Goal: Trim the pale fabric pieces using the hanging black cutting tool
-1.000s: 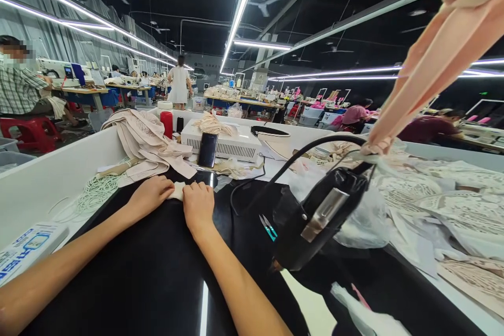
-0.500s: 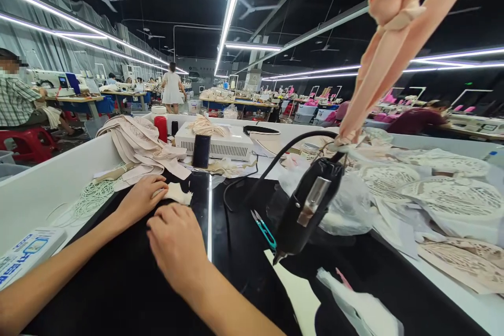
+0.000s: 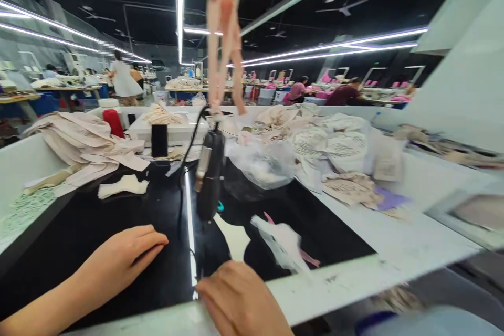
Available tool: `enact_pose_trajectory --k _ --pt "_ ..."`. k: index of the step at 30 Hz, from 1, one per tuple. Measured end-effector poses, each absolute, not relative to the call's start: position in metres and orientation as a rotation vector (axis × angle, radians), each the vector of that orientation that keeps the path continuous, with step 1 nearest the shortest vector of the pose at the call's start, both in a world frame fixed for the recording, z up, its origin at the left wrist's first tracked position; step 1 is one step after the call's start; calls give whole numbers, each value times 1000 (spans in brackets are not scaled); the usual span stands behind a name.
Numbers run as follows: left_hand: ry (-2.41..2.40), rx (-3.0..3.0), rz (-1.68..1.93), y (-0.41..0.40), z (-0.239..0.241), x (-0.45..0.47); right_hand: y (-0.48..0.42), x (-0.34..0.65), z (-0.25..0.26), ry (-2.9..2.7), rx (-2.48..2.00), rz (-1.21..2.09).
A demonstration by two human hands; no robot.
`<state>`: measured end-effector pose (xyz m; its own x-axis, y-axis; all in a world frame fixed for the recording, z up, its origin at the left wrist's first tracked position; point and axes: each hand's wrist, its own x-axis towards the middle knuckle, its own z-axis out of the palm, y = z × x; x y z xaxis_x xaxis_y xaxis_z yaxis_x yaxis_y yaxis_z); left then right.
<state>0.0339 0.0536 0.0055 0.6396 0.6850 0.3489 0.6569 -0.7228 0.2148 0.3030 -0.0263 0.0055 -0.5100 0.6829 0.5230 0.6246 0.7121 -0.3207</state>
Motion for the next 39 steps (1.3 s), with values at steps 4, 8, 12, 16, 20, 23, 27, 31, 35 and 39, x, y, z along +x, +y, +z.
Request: enact_pose_trajectory --k 4,8,12,16,20,23,27,31,35,39 --pt "929 2825 607 33 -1 62 -36 339 22 -2107 -1215 39" --pt "828 2862 616 24 -5 89 -37 357 17 -2077 -1328 26" --pt "797 2943 574 22 -5 110 -33 357 8 -2174 -1383 17" --pt "817 3057 507 24 -5 120 -22 350 -3 -2278 -1409 -171" --pt "804 3107 516 26 -6 123 -16 347 -15 -2317 -1368 -279" --pt "789 3095 601 27 -8 125 -15 346 -20 -2320 -1357 -309" --pt "779 3079 675 28 -10 128 -14 344 -23 -2301 -1361 -323" --pt "791 3048 677 28 -10 129 -12 343 -20 -2268 -1382 -306" --pt "812 3048 597 29 -10 129 -12 345 -14 -2279 -1377 -279" --pt "827 3021 574 30 -11 130 -15 344 -15 -2321 -1360 -311"
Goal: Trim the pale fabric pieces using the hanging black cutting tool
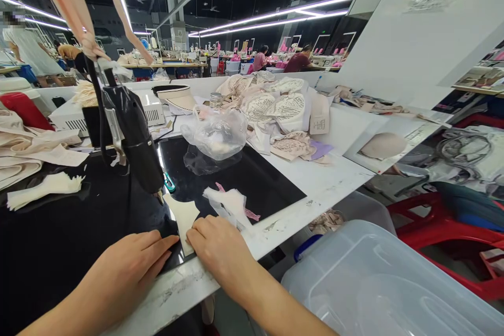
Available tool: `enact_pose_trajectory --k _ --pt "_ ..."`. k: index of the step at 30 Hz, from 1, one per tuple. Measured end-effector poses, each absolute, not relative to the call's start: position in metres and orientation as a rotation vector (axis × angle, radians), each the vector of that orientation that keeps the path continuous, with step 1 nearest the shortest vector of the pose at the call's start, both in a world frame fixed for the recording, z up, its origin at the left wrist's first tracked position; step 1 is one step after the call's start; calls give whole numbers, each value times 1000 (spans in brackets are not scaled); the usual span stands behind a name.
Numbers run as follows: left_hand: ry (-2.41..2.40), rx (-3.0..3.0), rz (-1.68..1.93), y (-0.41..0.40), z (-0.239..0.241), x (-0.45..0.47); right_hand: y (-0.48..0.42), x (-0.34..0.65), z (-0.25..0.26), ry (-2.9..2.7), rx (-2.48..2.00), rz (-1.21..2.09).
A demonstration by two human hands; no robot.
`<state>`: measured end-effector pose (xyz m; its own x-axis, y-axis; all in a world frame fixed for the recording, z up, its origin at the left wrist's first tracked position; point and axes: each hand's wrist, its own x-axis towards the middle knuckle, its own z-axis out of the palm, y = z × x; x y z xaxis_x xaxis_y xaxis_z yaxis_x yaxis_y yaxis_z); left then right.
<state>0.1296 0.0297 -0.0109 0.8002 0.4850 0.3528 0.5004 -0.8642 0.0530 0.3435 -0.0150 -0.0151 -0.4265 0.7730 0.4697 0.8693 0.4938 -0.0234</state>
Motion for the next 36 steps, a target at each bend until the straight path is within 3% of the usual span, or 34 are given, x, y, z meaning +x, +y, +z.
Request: enact_pose_trajectory --k 6,17,25,36 --pt "-833 -2946 -558 28 -12 127 -15 342 -12 -2308 -1375 -265" --pt "-829 -2909 -533 29 -15 129 -17 343 1 -2118 -1436 274" --pt "-794 -2864 -74 28 -4 137 -15 343 1 -1982 -1447 421" --pt "-738 -2908 -100 30 -6 136 -8 339 13 -1740 -1508 452"
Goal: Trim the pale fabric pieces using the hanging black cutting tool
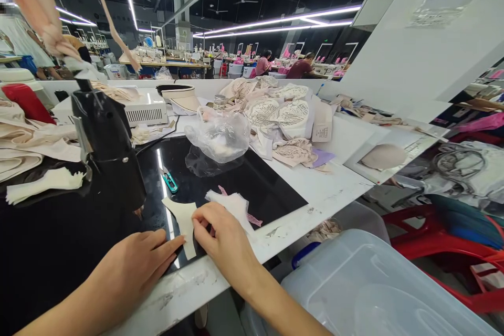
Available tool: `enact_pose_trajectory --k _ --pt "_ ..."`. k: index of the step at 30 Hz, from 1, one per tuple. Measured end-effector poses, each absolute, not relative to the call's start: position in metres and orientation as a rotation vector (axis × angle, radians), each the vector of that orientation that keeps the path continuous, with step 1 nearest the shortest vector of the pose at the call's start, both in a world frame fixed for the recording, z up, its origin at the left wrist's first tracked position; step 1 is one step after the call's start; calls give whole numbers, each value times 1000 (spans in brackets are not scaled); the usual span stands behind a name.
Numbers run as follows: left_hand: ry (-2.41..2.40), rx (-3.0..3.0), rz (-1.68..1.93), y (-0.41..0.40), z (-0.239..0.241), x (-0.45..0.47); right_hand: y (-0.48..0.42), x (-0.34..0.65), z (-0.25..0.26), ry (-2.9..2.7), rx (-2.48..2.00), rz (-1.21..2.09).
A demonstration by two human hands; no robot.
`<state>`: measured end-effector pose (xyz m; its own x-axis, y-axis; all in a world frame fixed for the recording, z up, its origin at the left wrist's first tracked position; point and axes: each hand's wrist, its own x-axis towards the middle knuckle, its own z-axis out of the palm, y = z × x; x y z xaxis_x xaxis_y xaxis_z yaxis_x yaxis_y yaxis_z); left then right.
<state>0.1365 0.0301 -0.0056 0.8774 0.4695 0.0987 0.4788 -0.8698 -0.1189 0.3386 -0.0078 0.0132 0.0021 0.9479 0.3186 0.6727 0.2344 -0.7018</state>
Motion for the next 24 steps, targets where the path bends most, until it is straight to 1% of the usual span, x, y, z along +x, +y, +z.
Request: enact_pose_trajectory --k 6,11,14,19,22,24 --pt "-916 -3025 -363 30 -6 137 19 337 28 -1460 -1420 840" --pt "-1027 -3091 -309 29 -4 137 53 337 39 -1320 -1280 799" --pt "-1055 -3100 -282 29 -3 138 70 339 47 -1225 -1157 690" --pt "-1116 -3180 -284 33 -3 140 63 339 61 -1130 -947 520" --pt "-1184 -3311 -375 37 -4 136 38 328 61 -1150 -879 575" --pt "-1309 -3475 -543 41 -3 129 20 318 55 -1165 -844 694"
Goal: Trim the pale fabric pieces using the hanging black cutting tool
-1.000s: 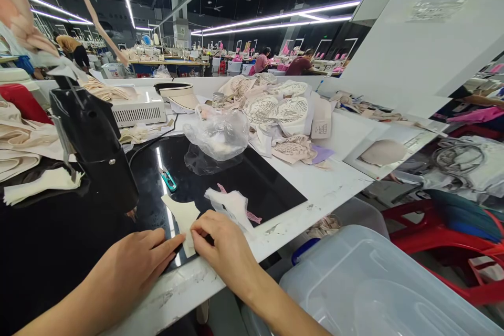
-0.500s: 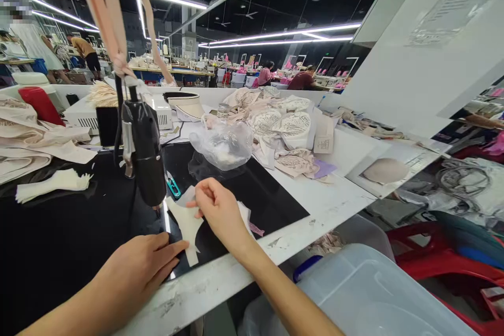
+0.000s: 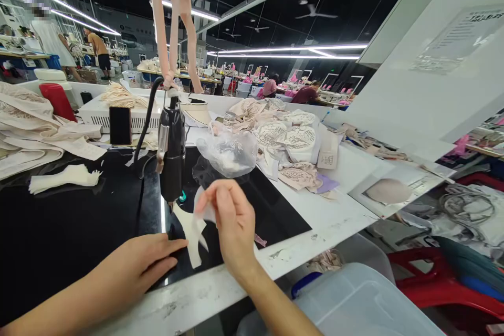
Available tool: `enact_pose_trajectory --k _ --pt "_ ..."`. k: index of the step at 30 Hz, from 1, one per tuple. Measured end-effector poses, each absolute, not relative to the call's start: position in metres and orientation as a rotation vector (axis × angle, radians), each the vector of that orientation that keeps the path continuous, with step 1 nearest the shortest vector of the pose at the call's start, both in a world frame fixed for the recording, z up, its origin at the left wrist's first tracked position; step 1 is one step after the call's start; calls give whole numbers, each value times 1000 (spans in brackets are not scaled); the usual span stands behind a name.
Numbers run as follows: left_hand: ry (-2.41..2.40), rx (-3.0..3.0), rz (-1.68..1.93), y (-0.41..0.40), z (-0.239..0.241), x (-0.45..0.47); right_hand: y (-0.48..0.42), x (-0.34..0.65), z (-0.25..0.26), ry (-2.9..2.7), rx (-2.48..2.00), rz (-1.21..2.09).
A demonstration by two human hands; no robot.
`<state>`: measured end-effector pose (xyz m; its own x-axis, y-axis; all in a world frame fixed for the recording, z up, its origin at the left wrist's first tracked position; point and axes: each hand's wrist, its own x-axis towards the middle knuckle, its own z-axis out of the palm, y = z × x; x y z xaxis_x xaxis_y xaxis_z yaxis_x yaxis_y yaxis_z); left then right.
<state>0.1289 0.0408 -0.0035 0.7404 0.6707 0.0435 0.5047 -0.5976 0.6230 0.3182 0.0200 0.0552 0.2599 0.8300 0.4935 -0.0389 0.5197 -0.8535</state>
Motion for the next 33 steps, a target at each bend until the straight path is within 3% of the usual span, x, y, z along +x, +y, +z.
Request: enact_pose_trajectory --k 5,10,22,33 --pt "835 1687 538 49 5 105 -4 295 28 -1218 -813 966" --pt "851 1408 572 46 22 91 -5 274 15 -1261 -811 1152" --pt "1100 1294 645 50 30 46 6 268 7 -1120 -1054 1486" --pt "1219 1356 615 55 28 17 16 242 5 -1300 -1217 1402"
